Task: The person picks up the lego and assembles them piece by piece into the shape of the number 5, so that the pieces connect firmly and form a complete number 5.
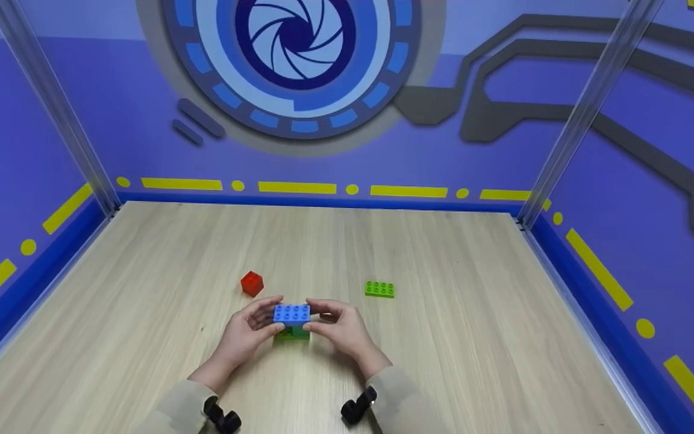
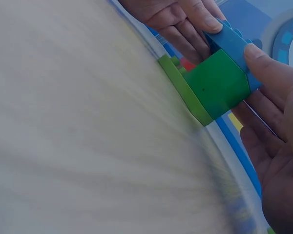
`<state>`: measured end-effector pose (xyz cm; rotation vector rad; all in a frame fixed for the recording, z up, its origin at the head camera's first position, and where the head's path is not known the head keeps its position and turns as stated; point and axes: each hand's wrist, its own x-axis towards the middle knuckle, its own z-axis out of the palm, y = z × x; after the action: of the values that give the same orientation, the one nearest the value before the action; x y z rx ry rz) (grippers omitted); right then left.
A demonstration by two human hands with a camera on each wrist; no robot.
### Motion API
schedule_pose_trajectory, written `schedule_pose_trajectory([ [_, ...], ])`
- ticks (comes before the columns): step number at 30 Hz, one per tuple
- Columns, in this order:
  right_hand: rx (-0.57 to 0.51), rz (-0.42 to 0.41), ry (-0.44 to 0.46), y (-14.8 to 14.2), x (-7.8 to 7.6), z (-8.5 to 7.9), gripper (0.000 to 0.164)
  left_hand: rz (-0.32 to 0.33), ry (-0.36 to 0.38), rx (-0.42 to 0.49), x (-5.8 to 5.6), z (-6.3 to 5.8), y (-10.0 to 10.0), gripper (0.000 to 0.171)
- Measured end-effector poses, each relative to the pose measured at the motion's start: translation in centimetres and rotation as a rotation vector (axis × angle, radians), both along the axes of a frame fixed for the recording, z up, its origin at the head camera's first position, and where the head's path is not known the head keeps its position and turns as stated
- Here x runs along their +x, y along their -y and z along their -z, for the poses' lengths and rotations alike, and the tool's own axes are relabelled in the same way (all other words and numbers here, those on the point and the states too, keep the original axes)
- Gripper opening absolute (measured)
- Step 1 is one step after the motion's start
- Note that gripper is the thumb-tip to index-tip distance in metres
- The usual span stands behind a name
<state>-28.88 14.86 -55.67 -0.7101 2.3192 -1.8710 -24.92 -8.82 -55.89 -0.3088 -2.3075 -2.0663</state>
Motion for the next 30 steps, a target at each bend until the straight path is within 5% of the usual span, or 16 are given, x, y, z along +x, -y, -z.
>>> schedule_pose_trajectory([
  [30,0.044,0.027,0.044,0.3,-0.06,-0.24,0.037,-0.003,0.039,0.017,-0.4,-0.15,0.03,0.039],
])
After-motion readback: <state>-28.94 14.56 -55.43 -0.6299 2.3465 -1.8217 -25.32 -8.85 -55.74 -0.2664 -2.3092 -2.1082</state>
